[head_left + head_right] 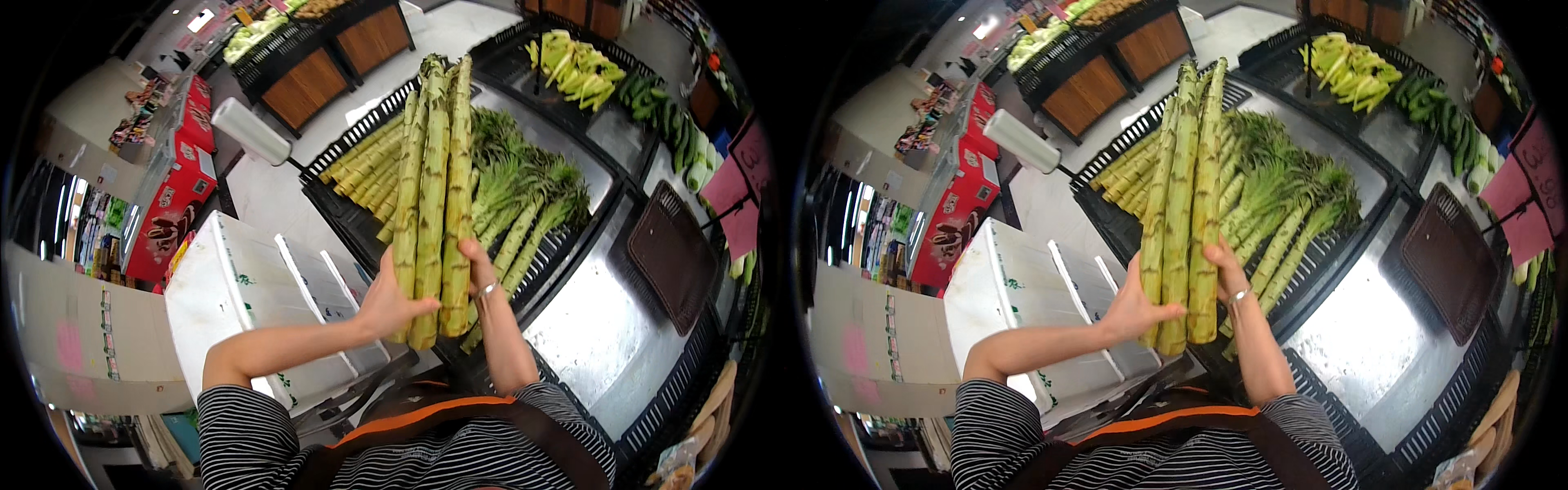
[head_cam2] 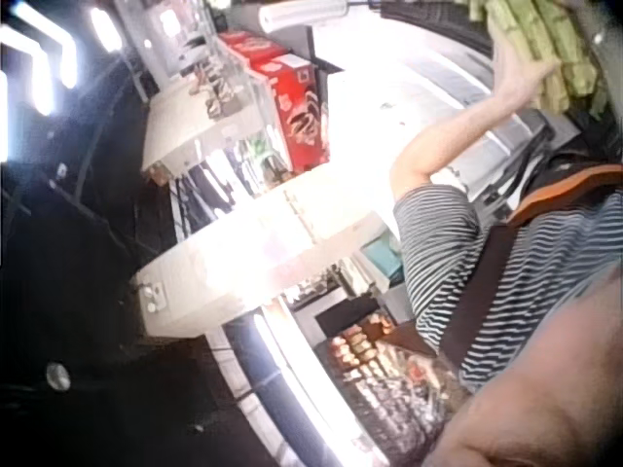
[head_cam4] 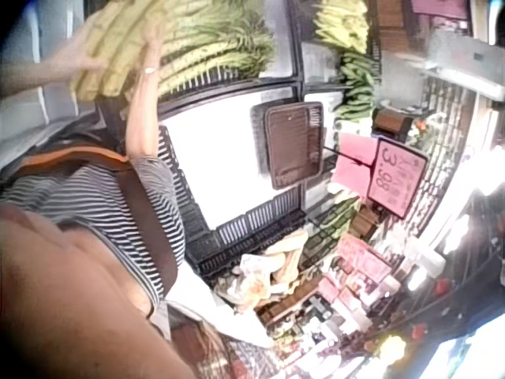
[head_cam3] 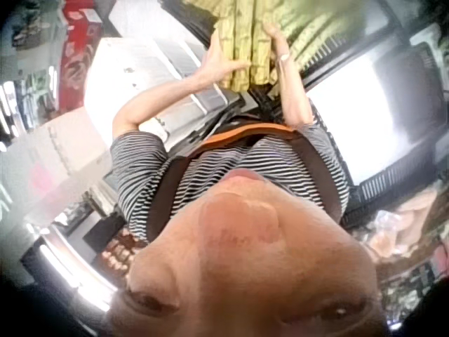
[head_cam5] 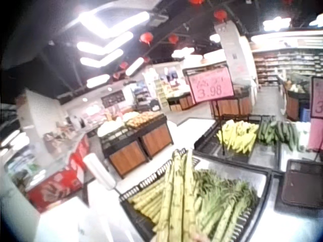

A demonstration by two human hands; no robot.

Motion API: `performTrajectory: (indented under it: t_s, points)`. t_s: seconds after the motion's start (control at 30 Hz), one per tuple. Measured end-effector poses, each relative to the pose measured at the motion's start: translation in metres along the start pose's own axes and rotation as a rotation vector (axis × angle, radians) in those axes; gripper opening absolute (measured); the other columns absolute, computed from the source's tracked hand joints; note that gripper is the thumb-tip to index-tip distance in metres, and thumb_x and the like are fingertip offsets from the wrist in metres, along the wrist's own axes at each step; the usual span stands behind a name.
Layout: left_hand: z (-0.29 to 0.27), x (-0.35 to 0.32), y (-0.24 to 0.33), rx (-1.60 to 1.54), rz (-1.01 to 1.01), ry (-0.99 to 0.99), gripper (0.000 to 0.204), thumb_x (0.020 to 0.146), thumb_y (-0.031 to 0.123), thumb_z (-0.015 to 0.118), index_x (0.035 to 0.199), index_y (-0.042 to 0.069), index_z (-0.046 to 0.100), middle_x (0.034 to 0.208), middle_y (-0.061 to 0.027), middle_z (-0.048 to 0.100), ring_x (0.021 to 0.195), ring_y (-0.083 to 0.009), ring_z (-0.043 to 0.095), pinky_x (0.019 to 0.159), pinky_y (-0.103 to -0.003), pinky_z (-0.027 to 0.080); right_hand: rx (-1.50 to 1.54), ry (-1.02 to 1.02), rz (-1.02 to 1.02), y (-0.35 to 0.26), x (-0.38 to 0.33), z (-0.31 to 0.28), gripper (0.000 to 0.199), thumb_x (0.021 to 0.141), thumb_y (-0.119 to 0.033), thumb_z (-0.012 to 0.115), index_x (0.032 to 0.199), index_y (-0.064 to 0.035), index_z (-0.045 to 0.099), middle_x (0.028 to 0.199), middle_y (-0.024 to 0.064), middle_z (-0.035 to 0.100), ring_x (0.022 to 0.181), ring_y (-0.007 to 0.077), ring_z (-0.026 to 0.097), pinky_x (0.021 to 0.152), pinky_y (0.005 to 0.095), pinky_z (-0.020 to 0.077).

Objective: The person transfers daikon radishes, cucumbers, and luffa gourds from display bins into a white styrofoam box on a hand truck. They walk through the produce aisle, briefly interact with a scale, then continue loading vegetables and arranging them in the box.

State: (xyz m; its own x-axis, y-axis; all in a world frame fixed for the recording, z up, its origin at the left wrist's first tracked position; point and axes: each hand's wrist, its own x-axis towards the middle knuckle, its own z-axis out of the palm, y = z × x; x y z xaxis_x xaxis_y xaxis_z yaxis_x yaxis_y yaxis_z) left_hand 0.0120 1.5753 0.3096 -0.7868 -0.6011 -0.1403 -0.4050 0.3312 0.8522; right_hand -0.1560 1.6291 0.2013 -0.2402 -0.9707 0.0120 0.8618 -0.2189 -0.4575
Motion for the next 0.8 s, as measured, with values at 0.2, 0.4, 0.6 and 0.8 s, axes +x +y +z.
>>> performTrajectory:
  t_s: [0.2,0.4,0.6,0.8]
  points:
    - [-0.043,-0.084,0.027,0.117,0.151,0.256,0.100,0.065,0.012,0.080,0.141,0.002,0.015,0.131,-0.0160,0.041,0.122,-0.0268,0.044,0.102,-0.037,0.036,-0.111,-0.175,-0.045,0.029,-0.007,0.092,0.099,0.064,-0.037,0.080,0.141,-0.0048,0.026,0.132,0.0121,0.046,0.118,0.0255,0.049,0.096,0.0390,0.0441]
    - [-0.095,-0.177,0.022,0.011,0.127,0.562,0.103,0.064,0.013,0.081,0.141,0.000,0.015,0.133,-0.0199,0.039,0.124,-0.0307,0.041,0.103,-0.038,0.034,-0.231,-0.474,-0.018,0.075,0.008,0.197,0.098,0.063,-0.034,0.079,0.141,-0.0037,0.027,0.133,0.0088,0.045,0.119,0.0207,0.047,0.098,0.0338,0.0387]
    - [-0.170,-0.276,-0.007,-0.140,0.127,0.731,0.101,0.064,0.007,0.080,0.141,0.002,0.015,0.129,-0.0130,0.041,0.122,-0.0218,0.042,0.099,-0.036,0.039,-0.220,-0.709,0.146,0.170,0.012,0.316,0.071,0.074,-0.023,0.073,0.130,-0.0008,0.036,0.120,0.0104,0.051,0.108,0.0185,0.052,0.092,0.0320,0.0434]
    - [-0.235,-0.360,-0.069,-0.297,-0.076,0.785,0.095,0.064,0.008,0.082,0.136,-0.001,0.020,0.128,-0.0122,0.042,0.119,-0.0214,0.045,0.100,-0.036,0.040,-0.213,-0.657,0.380,0.305,0.019,0.367,0.065,0.076,-0.022,0.075,0.122,0.0037,0.037,0.112,0.0137,0.053,0.099,0.0197,0.057,0.084,0.0333,0.0493]
